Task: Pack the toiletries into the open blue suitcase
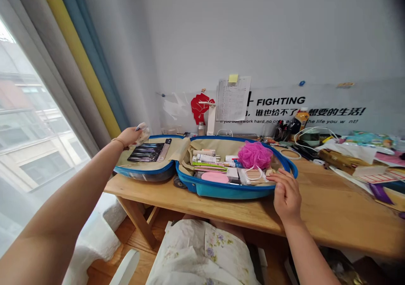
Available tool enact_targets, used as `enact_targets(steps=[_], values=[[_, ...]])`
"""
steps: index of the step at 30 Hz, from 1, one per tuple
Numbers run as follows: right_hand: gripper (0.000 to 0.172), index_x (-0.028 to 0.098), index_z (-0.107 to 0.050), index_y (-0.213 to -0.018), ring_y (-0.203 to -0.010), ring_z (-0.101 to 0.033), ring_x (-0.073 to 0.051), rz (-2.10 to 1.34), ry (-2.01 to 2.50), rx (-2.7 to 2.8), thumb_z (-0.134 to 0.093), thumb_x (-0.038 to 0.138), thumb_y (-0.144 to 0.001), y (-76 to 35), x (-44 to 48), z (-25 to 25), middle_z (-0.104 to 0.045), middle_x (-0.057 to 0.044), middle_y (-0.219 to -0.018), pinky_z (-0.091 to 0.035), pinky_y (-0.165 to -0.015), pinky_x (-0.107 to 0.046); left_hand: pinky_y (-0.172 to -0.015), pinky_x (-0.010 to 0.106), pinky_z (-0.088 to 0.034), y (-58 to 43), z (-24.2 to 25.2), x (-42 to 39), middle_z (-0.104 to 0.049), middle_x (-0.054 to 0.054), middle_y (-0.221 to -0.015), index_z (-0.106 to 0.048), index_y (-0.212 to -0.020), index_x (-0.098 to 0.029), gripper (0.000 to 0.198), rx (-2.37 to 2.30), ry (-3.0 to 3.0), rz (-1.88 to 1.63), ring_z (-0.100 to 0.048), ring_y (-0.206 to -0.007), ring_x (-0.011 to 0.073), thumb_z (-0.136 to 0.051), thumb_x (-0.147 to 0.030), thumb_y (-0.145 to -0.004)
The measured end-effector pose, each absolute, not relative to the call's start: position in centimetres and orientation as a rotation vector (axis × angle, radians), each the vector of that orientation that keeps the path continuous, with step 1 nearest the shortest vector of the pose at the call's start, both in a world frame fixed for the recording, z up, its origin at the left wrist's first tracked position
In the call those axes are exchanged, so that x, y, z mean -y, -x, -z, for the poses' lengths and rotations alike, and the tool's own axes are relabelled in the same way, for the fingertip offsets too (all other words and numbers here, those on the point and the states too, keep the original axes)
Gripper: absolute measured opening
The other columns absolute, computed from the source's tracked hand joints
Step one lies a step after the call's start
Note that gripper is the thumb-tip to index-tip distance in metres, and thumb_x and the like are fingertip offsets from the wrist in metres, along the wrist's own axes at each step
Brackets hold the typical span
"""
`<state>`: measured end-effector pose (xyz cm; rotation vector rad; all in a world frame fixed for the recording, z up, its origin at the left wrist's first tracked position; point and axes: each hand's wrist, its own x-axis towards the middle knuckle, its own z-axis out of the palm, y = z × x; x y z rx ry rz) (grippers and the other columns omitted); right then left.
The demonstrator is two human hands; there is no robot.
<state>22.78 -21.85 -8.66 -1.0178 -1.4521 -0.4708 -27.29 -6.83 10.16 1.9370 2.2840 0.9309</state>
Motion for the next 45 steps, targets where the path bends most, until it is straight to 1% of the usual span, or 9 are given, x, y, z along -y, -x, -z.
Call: enact_targets(steps=[6, 16, 20, 23, 26, 30, 34, 40, 45], values=[[0.030, 0.021, -0.068, -0.089, -0.111, -0.059, -0.025, 0.491, 0.981, 1.466, -0.039, 0.025, -0.094, -22.7, 22.0, 8.6, -0.070, -0.008, -0.094, -0.046, -0.097, -0.049, -0.091, 0.033, -0.051, 15.6, -9.9, 7.4, -0.072, 0.003, -0.106, -0.066, -0.119, -0.016, 0.041, -1.610, -2.323, -1.097, -0.066, -0.097, 0.0224, -0.039, -0.032, -0.093], [0.030, 0.021, -0.068, -0.089, -0.111, -0.060, -0.025, 0.489, 1.003, 1.472, -0.038, 0.024, -0.094, -22.8, 22.1, 8.6, -0.070, -0.008, -0.094, -0.046, -0.097, -0.048, -0.111, 0.029, -0.039, -1.0, -2.5, 8.8, -0.057, 0.007, -0.139, -0.058, -0.133, -0.017, 0.045, -1.049, -2.703, -0.558, -0.052, -0.129, 0.0187, -0.048, -0.013, -0.088], [0.030, 0.021, -0.068, -0.091, -0.113, -0.059, -0.025, 0.495, 1.010, 1.492, -0.038, 0.022, -0.093, -22.8, 22.2, 8.5, -0.069, -0.008, -0.096, -0.046, -0.097, -0.048, -0.115, 0.034, -0.033, -2.9, -0.8, 8.7, -0.048, 0.012, -0.146, -0.047, -0.142, -0.013, 0.055, -1.034, -2.780, -0.297, -0.045, -0.135, 0.0217, -0.049, -0.010, -0.087], [0.029, 0.021, -0.067, -0.091, -0.113, -0.059, -0.024, 0.506, 0.993, 1.499, -0.038, 0.020, -0.093, -22.8, 22.3, 8.4, -0.069, -0.007, -0.095, -0.046, -0.097, -0.047, -0.118, 0.039, -0.026, -3.1, 0.0, 8.8, -0.036, 0.014, -0.154, -0.037, -0.148, -0.012, 0.059, -1.036, -2.804, -0.096, -0.033, -0.143, 0.0242, -0.048, -0.019, -0.091], [0.029, 0.021, -0.067, -0.090, -0.113, -0.058, -0.025, 0.508, 1.001, 1.503, -0.038, 0.021, -0.093, -22.8, 22.3, 8.5, -0.069, -0.008, -0.096, -0.046, -0.098, -0.048, -0.119, 0.049, -0.020, -2.9, 0.6, 9.2, -0.019, 0.015, -0.160, -0.022, -0.153, -0.013, 0.075, -1.058, -2.788, 0.088, -0.017, -0.148, 0.0301, -0.049, -0.046, -0.092], [0.032, 0.021, -0.068, -0.090, -0.113, -0.059, -0.025, 0.482, 1.027, 1.487, -0.037, 0.025, -0.094, -22.8, 22.1, 8.7, -0.069, -0.008, -0.094, -0.045, -0.098, -0.049, -0.115, 0.063, -0.015, -2.9, 0.9, 9.7, -0.004, 0.011, -0.162, -0.010, -0.156, -0.019, 0.082, -1.125, -2.737, 0.248, -0.004, -0.149, 0.0335, -0.030, -0.066, -0.092], [0.034, 0.021, -0.069, -0.087, -0.110, -0.060, -0.025, 0.479, 1.025, 1.474, -0.037, 0.029, -0.095, -22.8, 22.1, 8.6, -0.069, -0.008, -0.092, -0.046, -0.097, -0.049, -0.118, 0.057, -0.010, -3.3, 0.9, 10.1, -0.004, 0.010, -0.162, -0.013, -0.156, -0.019, 0.078, -1.140, -2.732, 0.285, -0.004, -0.149, 0.0307, -0.026, -0.064, -0.093], [0.033, 0.020, -0.068, -0.089, -0.110, -0.059, -0.026, 0.527, 0.997, 1.498, -0.036, 0.026, -0.095, -22.9, 22.0, 8.6, -0.069, -0.009, -0.092, -0.046, -0.097, -0.049, -0.118, 0.049, -0.020, -2.7, -1.0, 9.4, -0.023, 0.003, -0.160, -0.024, -0.153, -0.027, 0.061, -1.190, -2.792, 0.115, -0.019, -0.148, 0.0251, -0.020, -0.053, -0.098], [0.033, 0.020, -0.068, -0.087, -0.110, -0.060, -0.025, 0.538, 0.980, 1.493, -0.036, 0.026, -0.095, -23.0, 21.8, 8.7, -0.069, -0.009, -0.092, -0.047, -0.096, -0.049, -0.120, 0.040, -0.017, 4.0, -5.3, 5.7, -0.022, 0.002, -0.161, -0.017, -0.155, -0.023, 0.057, -1.663, -2.730, -0.181, -0.018, -0.148, 0.0195, -0.015, -0.033, -0.099]])
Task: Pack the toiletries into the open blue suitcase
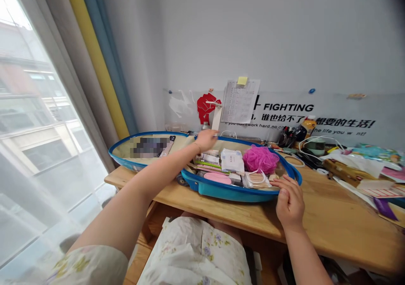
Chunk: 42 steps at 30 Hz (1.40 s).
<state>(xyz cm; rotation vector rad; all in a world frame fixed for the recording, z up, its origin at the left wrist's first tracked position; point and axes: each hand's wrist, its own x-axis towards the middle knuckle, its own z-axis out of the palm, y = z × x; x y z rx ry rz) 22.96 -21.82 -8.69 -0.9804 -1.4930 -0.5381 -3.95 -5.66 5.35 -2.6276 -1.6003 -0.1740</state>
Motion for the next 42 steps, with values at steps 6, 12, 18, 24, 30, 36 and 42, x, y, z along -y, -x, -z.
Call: enact_targets(steps=[6, 12, 18, 24, 30, 36, 42], values=[[0.032, 0.021, -0.067, -0.085, -0.109, -0.060, -0.025, 0.503, 1.008, 1.481, -0.038, 0.029, -0.094, -22.9, 21.8, 8.6, -0.070, -0.008, -0.092, -0.047, -0.097, -0.049, -0.102, 0.057, -0.042, 18.2, -5.6, 3.0, -0.049, 0.022, -0.143, -0.036, -0.149, -0.014, 0.073, 2.124, 2.171, -0.062, -0.047, -0.130, 0.0407, -0.052, -0.041, -0.083], [0.031, 0.021, -0.067, -0.086, -0.111, -0.060, -0.025, 0.509, 1.006, 1.482, -0.038, 0.027, -0.094, -22.9, 21.9, 8.7, -0.070, -0.008, -0.095, -0.047, -0.098, -0.048, -0.097, 0.062, -0.043, 26.6, -1.2, 3.7, -0.054, 0.022, -0.138, -0.043, -0.146, -0.021, 0.094, 2.191, 2.044, -0.443, -0.050, -0.125, 0.0462, -0.075, -0.043, -0.060], [0.030, 0.020, -0.066, -0.088, -0.111, -0.059, -0.024, 0.550, 0.996, 1.507, -0.037, 0.023, -0.094, -23.1, 21.8, 8.8, -0.069, -0.008, -0.094, -0.046, -0.099, -0.049, -0.101, 0.045, -0.043, 27.7, 0.0, 2.9, -0.048, 0.023, -0.144, -0.029, -0.152, -0.015, 0.084, 1.882, 2.246, -0.475, -0.053, -0.126, 0.0356, -0.061, -0.045, -0.080], [0.030, 0.020, -0.066, -0.088, -0.110, -0.059, -0.025, 0.552, 0.995, 1.504, -0.037, 0.024, -0.094, -23.1, 21.8, 8.8, -0.069, -0.009, -0.093, -0.046, -0.098, -0.050, -0.097, 0.044, -0.044, 26.2, -0.2, 3.6, -0.053, 0.020, -0.140, -0.035, -0.149, -0.023, 0.069, 1.796, 2.247, -0.434, -0.060, -0.116, 0.0339, -0.055, -0.035, -0.084], [0.033, 0.021, -0.068, -0.087, -0.110, -0.060, -0.026, 0.495, 1.005, 1.471, -0.037, 0.029, -0.094, -22.9, 21.8, 8.8, -0.070, -0.008, -0.093, -0.046, -0.098, -0.050, -0.084, 0.041, -0.049, 26.0, -2.1, 5.7, -0.053, 0.022, -0.135, -0.041, -0.143, -0.014, 0.057, 1.890, 2.069, -0.287, -0.063, -0.106, 0.0328, -0.041, -0.026, -0.088], [0.031, 0.021, -0.067, -0.087, -0.109, -0.060, -0.025, 0.512, 1.009, 1.467, -0.037, 0.026, -0.094, -22.7, 21.9, 8.6, -0.069, -0.008, -0.090, -0.047, -0.096, -0.048, -0.082, 0.037, -0.050, 24.9, -6.6, 8.0, -0.054, 0.014, -0.135, -0.041, -0.143, -0.023, 0.050, 1.835, 2.006, -0.101, -0.062, -0.107, 0.0289, -0.029, -0.029, -0.095], [0.032, 0.020, -0.067, -0.088, -0.112, -0.059, -0.025, 0.520, 0.997, 1.476, -0.036, 0.026, -0.094, -22.8, 21.9, 8.6, -0.069, -0.009, -0.093, -0.046, -0.097, -0.050, -0.097, 0.037, -0.045, 19.5, -8.6, 10.2, -0.042, 0.005, -0.151, -0.035, -0.149, -0.032, 0.055, 1.283, 2.298, 0.159, -0.052, -0.125, 0.0268, -0.036, -0.025, -0.095]])
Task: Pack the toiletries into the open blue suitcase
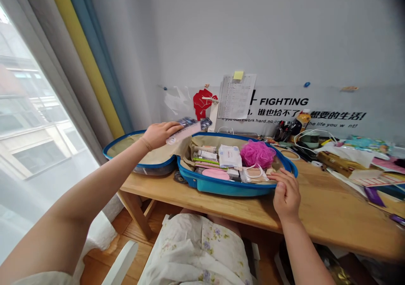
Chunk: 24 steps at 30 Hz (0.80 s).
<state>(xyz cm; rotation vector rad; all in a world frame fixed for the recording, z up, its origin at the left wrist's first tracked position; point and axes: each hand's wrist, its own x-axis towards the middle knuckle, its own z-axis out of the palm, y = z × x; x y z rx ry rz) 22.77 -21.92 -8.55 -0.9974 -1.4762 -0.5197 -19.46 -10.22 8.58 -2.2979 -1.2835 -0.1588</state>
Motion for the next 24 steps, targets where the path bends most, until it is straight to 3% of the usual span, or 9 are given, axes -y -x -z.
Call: enact_targets(steps=[6, 14, 20, 24], values=[[0.032, 0.020, -0.067, -0.089, -0.111, -0.060, -0.026, 0.528, 1.018, 1.485, -0.036, 0.026, -0.094, -22.8, 22.0, 8.6, -0.070, -0.009, -0.093, -0.047, -0.096, -0.051, -0.097, 0.037, -0.045, 13.5, -5.5, 9.0, -0.039, 0.003, -0.154, -0.032, -0.150, -0.036, 0.058, 0.858, 2.580, 0.008, -0.055, -0.121, 0.0250, -0.036, -0.019, -0.095], [0.033, 0.021, -0.068, -0.089, -0.111, -0.060, -0.026, 0.532, 1.009, 1.490, -0.037, 0.026, -0.094, -22.9, 22.1, 8.6, -0.070, -0.009, -0.092, -0.047, -0.096, -0.050, -0.100, 0.035, -0.043, 11.8, -3.5, 7.9, -0.044, 0.000, -0.151, -0.039, -0.144, -0.045, 0.059, 0.670, 2.755, -0.037, -0.054, -0.126, 0.0217, -0.040, -0.015, -0.094], [0.034, 0.021, -0.068, -0.088, -0.111, -0.060, -0.025, 0.508, 1.015, 1.475, -0.036, 0.028, -0.095, -22.7, 22.1, 8.5, -0.070, -0.008, -0.092, -0.046, -0.097, -0.050, -0.093, 0.033, -0.048, 11.7, -3.8, 8.1, -0.046, -0.002, -0.149, -0.031, -0.147, -0.048, 0.075, 0.763, 2.759, -0.282, -0.061, -0.116, 0.0217, -0.046, -0.005, -0.087], [0.031, 0.020, -0.068, -0.089, -0.111, -0.059, -0.025, 0.524, 1.004, 1.472, -0.037, 0.025, -0.094, -22.6, 22.1, 8.4, -0.070, -0.008, -0.093, -0.047, -0.096, -0.049, -0.096, 0.037, -0.047, 11.1, -4.0, 8.5, -0.049, 0.004, -0.147, -0.045, -0.143, -0.039, 0.074, 0.935, 2.724, -0.337, -0.060, -0.118, 0.0269, -0.061, -0.007, -0.077]])
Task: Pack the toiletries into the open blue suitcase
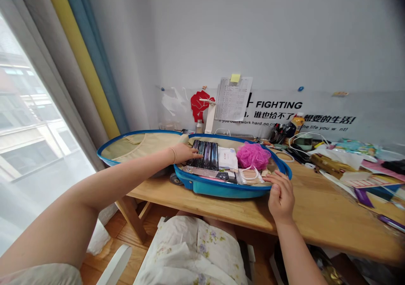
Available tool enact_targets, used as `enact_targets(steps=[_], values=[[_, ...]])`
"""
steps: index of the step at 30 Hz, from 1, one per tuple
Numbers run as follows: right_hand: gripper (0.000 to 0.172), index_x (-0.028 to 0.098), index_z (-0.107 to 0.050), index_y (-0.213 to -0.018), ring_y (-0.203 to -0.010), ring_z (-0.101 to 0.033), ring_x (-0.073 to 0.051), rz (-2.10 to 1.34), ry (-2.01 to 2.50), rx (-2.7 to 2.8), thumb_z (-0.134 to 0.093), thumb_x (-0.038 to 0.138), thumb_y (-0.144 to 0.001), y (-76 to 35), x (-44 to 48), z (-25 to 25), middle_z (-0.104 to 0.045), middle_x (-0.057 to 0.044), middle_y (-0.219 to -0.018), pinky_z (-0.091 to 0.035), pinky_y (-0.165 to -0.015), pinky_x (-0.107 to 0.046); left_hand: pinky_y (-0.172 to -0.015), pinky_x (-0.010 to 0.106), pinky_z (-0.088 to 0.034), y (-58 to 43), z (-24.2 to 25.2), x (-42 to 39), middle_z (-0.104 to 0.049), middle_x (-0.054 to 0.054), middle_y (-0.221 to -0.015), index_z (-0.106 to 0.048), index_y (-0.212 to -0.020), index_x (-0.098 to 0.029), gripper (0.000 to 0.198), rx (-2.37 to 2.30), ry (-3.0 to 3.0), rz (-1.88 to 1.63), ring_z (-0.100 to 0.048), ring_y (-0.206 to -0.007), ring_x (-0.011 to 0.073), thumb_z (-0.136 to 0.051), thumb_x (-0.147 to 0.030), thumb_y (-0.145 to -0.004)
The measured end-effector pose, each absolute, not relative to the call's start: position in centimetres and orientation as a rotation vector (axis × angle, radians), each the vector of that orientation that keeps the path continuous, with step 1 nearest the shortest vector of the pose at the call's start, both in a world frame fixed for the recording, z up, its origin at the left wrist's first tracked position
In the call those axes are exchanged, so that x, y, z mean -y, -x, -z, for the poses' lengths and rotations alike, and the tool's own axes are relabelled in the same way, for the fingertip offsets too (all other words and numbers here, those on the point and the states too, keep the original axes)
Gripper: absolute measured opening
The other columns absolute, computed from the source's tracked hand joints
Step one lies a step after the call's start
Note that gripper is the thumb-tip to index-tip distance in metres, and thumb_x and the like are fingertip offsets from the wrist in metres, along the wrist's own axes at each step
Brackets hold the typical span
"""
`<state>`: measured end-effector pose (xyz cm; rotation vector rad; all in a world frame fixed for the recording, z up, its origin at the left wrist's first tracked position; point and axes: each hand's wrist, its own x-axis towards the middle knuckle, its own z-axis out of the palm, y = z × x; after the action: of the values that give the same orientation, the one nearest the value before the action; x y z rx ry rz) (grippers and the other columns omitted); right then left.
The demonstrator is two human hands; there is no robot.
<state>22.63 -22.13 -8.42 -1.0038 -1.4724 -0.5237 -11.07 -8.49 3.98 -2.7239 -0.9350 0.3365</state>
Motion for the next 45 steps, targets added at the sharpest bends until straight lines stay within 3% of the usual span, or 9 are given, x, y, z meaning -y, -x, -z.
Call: enact_targets(steps=[2, 5, 9, 13, 20, 28, 34, 45], values=[[0.031, 0.020, -0.067, -0.089, -0.112, -0.059, -0.025, 0.529, 1.000, 1.482, -0.037, 0.023, -0.094, -22.6, 22.1, 8.4, -0.069, -0.008, -0.093, -0.047, -0.096, -0.049, -0.105, 0.039, -0.041, 10.4, -4.0, 8.8, -0.043, 0.006, -0.151, -0.049, -0.141, -0.033, 0.064, 0.998, 2.722, -0.235, -0.051, -0.129, 0.0279, -0.059, -0.012, -0.081], [0.031, 0.020, -0.067, -0.089, -0.112, -0.059, -0.025, 0.529, 1.005, 1.493, -0.037, 0.023, -0.093, -22.7, 22.1, 8.4, -0.070, -0.008, -0.093, -0.047, -0.096, -0.049, -0.116, 0.042, -0.026, 8.8, -3.8, 9.0, -0.029, 0.008, -0.158, -0.038, -0.148, -0.025, 0.053, 1.184, 2.782, -0.017, -0.031, -0.143, 0.0259, -0.041, -0.030, -0.096], [0.031, 0.020, -0.067, -0.090, -0.112, -0.059, -0.025, 0.527, 1.010, 1.495, -0.037, 0.023, -0.094, -22.9, 22.1, 8.6, -0.070, -0.008, -0.094, -0.047, -0.096, -0.049, -0.116, 0.051, -0.021, 6.6, -2.4, 8.8, -0.014, 0.013, -0.162, -0.018, -0.155, -0.022, 0.067, 1.454, 2.832, -0.030, -0.016, -0.148, 0.0318, -0.024, -0.056, -0.098], [0.030, 0.020, -0.067, -0.089, -0.111, -0.059, -0.025, 0.525, 1.005, 1.493, -0.037, 0.023, -0.094, -22.9, 22.1, 8.6, -0.070, -0.008, -0.093, -0.046, -0.097, -0.050, -0.114, 0.054, -0.023, 5.8, -1.0, 8.3, -0.013, 0.016, -0.161, -0.019, -0.155, -0.021, 0.078, 1.593, 2.846, -0.214, -0.017, -0.147, 0.0360, -0.022, -0.068, -0.093], [0.031, 0.021, -0.068, -0.089, -0.111, -0.060, -0.025, 0.521, 0.995, 1.484, -0.037, 0.025, -0.094, -22.7, 22.0, 8.4, -0.070, -0.008, -0.094, -0.047, -0.098, -0.050, -0.117, 0.047, -0.021, 6.0, -1.0, 8.2, -0.005, 0.014, -0.162, -0.015, -0.156, -0.023, 0.083, 1.674, 2.879, -0.353, -0.013, -0.148, 0.0326, -0.023, -0.073, -0.090], [0.030, 0.020, -0.067, -0.091, -0.114, -0.058, -0.025, 0.538, 0.990, 1.493, -0.037, 0.021, -0.093, -23.0, 21.9, 8.7, -0.069, -0.009, -0.095, -0.045, -0.100, -0.050, -0.117, 0.046, -0.022, 6.0, -1.8, 8.5, -0.007, 0.013, -0.162, -0.017, -0.156, -0.024, 0.086, 1.689, 2.900, -0.380, -0.021, -0.146, 0.0325, -0.027, -0.075, -0.087], [0.031, 0.020, -0.067, -0.090, -0.113, -0.058, -0.025, 0.525, 0.997, 1.487, -0.037, 0.023, -0.093, -22.9, 21.8, 8.6, -0.069, -0.008, -0.094, -0.046, -0.099, -0.049, -0.118, 0.047, -0.019, 6.1, -1.7, 8.7, -0.002, 0.011, -0.162, -0.015, -0.156, -0.024, 0.088, 1.710, 2.900, -0.384, -0.016, -0.147, 0.0336, -0.027, -0.076, -0.086], [0.032, 0.020, -0.067, -0.089, -0.112, -0.059, -0.025, 0.537, 1.013, 1.485, -0.036, 0.026, -0.094, -22.9, 21.8, 8.6, -0.069, -0.009, -0.093, -0.046, -0.098, -0.050, -0.116, 0.051, -0.021, 6.3, -1.2, 8.3, -0.009, 0.013, -0.161, -0.022, -0.154, -0.024, 0.089, 1.720, 2.953, -0.286, -0.020, -0.146, 0.0346, -0.033, -0.077, -0.083]])
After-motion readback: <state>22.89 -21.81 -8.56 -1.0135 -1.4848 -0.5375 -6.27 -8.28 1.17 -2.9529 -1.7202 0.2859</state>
